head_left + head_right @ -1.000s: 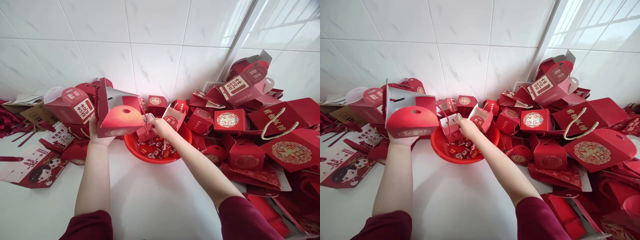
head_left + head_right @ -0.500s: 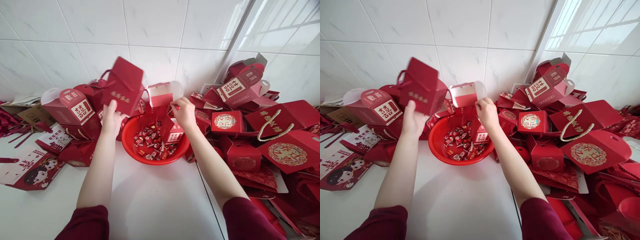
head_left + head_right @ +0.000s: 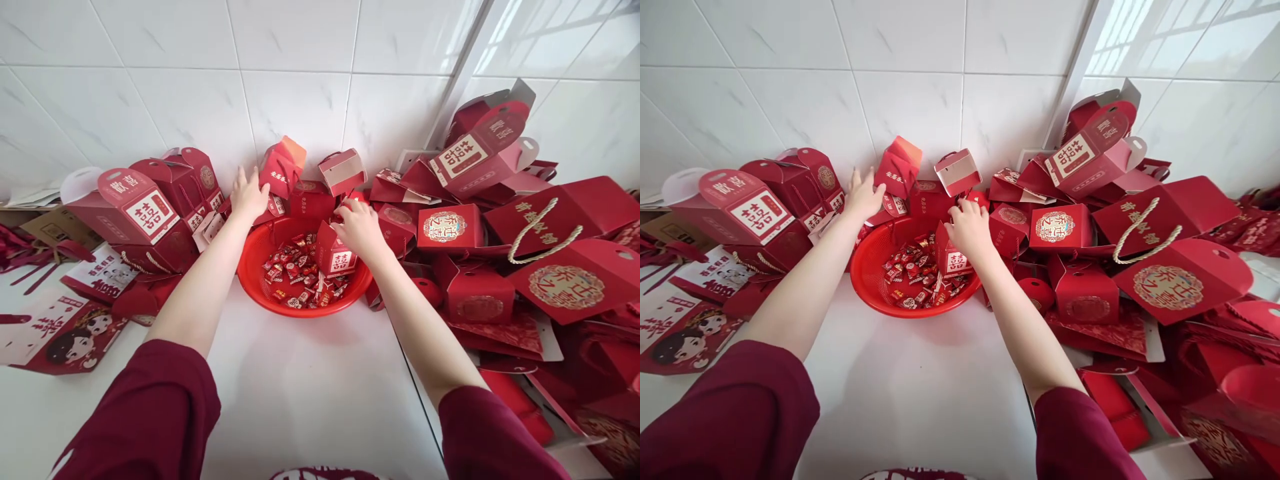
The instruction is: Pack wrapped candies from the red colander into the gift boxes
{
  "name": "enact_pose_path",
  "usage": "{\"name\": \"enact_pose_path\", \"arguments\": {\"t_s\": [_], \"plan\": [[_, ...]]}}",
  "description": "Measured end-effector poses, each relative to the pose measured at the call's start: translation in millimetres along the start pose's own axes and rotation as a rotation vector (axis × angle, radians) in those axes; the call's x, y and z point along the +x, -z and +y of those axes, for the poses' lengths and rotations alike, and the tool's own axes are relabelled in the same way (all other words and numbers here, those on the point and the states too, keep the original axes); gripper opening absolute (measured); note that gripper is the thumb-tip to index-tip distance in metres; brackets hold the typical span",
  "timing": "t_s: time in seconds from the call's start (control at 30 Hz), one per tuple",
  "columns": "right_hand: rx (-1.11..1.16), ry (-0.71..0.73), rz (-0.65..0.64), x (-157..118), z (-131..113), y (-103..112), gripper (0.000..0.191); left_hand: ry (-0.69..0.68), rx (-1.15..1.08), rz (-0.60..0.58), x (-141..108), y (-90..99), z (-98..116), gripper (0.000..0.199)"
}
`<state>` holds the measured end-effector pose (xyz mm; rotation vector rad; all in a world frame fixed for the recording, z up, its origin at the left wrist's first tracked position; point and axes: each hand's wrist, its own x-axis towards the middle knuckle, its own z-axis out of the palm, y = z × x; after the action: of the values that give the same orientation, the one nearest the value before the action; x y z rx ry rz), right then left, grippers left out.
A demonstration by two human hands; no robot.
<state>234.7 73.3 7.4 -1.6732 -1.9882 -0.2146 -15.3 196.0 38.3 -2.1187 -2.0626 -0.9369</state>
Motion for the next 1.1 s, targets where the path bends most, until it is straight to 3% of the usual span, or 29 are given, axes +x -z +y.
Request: {"name": "enact_pose_path", "arguments": {"t_s": [0.13, 0.23, 0.33, 0.5, 0.63, 0.7, 0.8, 0.87, 0.93, 0.97, 1.1], "plan": [[0.120, 0.147, -0.147, -47.3, -34.1, 12.8, 0.026, -0.014, 0.006, -0.020, 2.7, -1.3, -14.3, 0.071], [0.212, 0.389, -0.471, -85.6, -64.2, 18.1, 0.039, -0.052, -0.029, -0.032, 0.5, -3.1, -14.5, 0.075], [0.097, 0.406, -0.640, -111.6, -85.8, 20.1, 0.034, -0.106, -0.060, -0.062, -4.2, -1.0, -9.4, 0.087], [0.041, 0.475, -0.721, -137.2, -94.8, 42.0, 0.019, -0.202, -0.045, -0.196, -15.5, 1.8, -7.6, 0.109], [0.190, 0.646, -0.869, -152.5, -89.5, 69.0, 0.027, -0.284, -0.019, -0.390, -26.1, -9.4, -18.9, 0.102], [0.272, 0.607, -0.789, -151.4, -82.9, 75.3, 0.028, -0.305, -0.017, -0.460, -30.9, -17.5, -25.9, 0.096], [0.132, 0.326, -0.424, -138.2, -66.3, 72.1, 0.028, -0.309, -0.014, -0.497, -36.7, -27.5, -34.3, 0.090], [-0.035, 0.153, -0.231, -127.0, -52.6, 63.6, 0.046, -0.313, -0.015, -0.511, -39.4, -32.2, -38.4, 0.087], [-0.113, 0.077, -0.217, -117.3, -40.8, 54.3, 0.058, -0.313, -0.014, -0.521, -41.3, -35.8, -42.0, 0.085], [-0.110, 0.069, -0.252, -113.5, -36.6, 50.8, 0.055, -0.312, -0.012, -0.525, -41.9, -37.4, -43.7, 0.083], [-0.002, 0.109, -0.361, -102.5, -31.3, 56.5, 0.012, -0.306, 0.000, -0.529, -44.0, -41.7, -48.9, 0.074]]}}
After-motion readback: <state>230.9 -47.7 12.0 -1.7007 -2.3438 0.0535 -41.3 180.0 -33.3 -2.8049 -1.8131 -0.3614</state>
